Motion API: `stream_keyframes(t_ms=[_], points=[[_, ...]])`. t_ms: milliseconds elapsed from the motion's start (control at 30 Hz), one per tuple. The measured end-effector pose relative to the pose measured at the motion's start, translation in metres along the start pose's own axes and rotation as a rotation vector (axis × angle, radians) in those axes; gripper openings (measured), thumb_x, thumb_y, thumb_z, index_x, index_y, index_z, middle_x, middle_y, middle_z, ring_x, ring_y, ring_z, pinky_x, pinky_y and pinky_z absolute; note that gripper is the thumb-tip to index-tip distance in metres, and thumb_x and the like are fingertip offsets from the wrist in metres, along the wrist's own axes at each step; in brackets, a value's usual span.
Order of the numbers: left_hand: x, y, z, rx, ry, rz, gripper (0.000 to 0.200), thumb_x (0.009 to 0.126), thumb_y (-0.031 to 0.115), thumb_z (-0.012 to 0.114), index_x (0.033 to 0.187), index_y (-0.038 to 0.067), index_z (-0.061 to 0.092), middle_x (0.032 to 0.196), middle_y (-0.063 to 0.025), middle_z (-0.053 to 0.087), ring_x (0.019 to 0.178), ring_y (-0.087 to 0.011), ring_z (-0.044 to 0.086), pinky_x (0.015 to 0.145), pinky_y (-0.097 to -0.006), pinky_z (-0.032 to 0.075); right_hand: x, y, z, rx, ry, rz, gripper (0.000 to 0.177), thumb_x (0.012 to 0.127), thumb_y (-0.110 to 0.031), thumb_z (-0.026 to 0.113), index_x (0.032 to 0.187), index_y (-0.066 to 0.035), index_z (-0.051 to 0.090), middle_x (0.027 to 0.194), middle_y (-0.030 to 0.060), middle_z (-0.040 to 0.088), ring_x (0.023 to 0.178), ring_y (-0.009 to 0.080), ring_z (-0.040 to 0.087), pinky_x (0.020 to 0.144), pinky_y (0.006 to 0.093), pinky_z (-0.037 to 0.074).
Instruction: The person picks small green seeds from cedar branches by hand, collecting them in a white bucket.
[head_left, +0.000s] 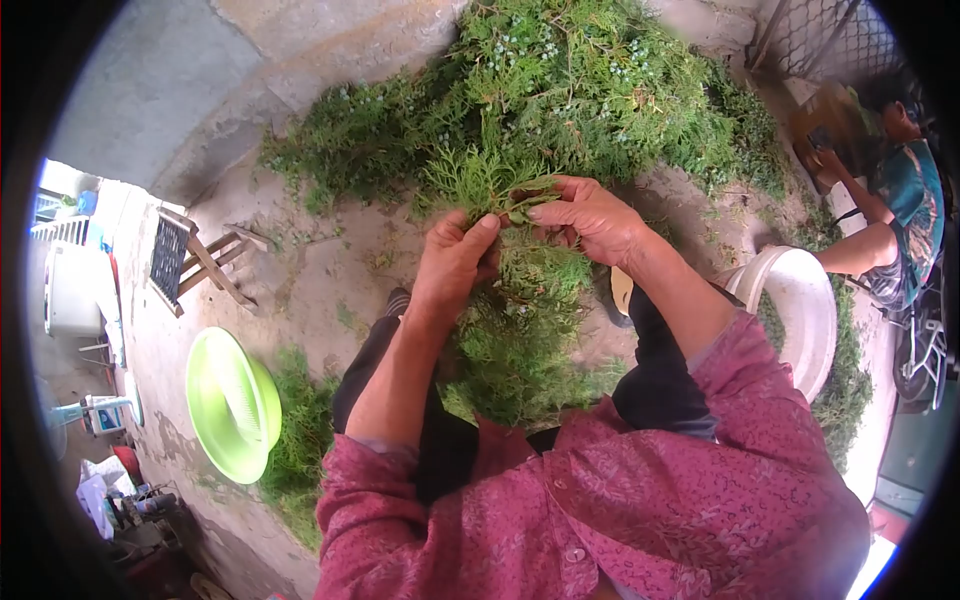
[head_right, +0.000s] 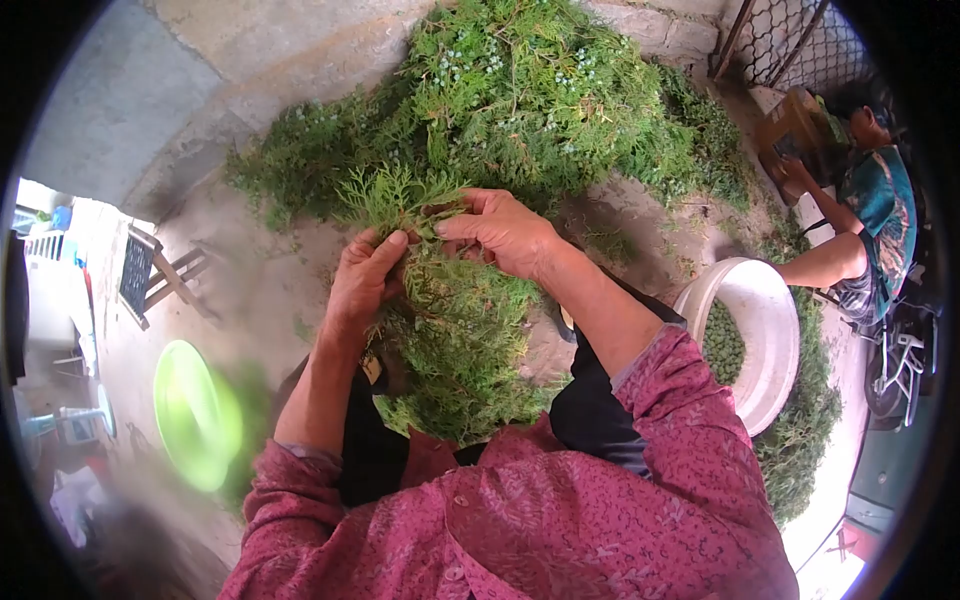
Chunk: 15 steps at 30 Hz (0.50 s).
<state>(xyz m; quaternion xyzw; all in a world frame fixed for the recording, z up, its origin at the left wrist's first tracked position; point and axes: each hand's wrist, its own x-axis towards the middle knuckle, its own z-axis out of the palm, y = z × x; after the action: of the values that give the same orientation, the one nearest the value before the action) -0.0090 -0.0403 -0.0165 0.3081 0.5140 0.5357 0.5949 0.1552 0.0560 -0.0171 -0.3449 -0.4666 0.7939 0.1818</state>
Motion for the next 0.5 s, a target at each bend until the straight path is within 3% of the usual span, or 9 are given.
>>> stream_keyframes(t_ms=[100, 167, 500], points=[[-0.004, 0.003, 0.003, -0.005, -0.033, 0.001, 0.013, 0.086, 0.019, 0.052, 0.083, 0.007, 0.056, 0.056, 0.0053, 0.044, 0.045, -0.0034, 0.036, 0.04, -0.0183, 0.026, -0.005, -0.005, 0.006, 0.049, 0.003, -0.016, 0.034, 0.073, -0.009, 0.063, 0.106, -0.009, 0.058, 0.08, -0.0031, 0.06, 0.057, 0.0045, 0.051, 0.046, 0.0177, 0.036], [-0.006, 0.006, 0.004, 0.013, -0.047, 0.003, 0.013, 0.086, 0.019, 0.052, 0.082, 0.007, 0.056, 0.056, 0.0055, 0.044, 0.045, -0.0032, 0.036, 0.041, -0.0182, 0.026, -0.007, -0.008, 0.004, 0.027, -0.106, -0.016, 0.033, 0.072, -0.01, 0.062, 0.104, -0.01, 0.057, 0.077, -0.001, 0.061, 0.061, 0.0063, 0.054, 0.048, 0.0195, 0.038], [-0.01, 0.008, 0.005, 0.031, -0.098, 0.018, 0.012, 0.086, 0.019, 0.053, 0.084, 0.008, 0.056, 0.057, 0.0062, 0.045, 0.047, -0.0027, 0.037, 0.042, -0.018, 0.027, -0.012, -0.008, 0.01, -0.071, -0.063, -0.072, 0.029, 0.073, -0.008, 0.061, 0.102, -0.008, 0.056, 0.074, -0.0012, 0.059, 0.053, 0.0041, 0.049, 0.045, 0.0165, 0.036]])
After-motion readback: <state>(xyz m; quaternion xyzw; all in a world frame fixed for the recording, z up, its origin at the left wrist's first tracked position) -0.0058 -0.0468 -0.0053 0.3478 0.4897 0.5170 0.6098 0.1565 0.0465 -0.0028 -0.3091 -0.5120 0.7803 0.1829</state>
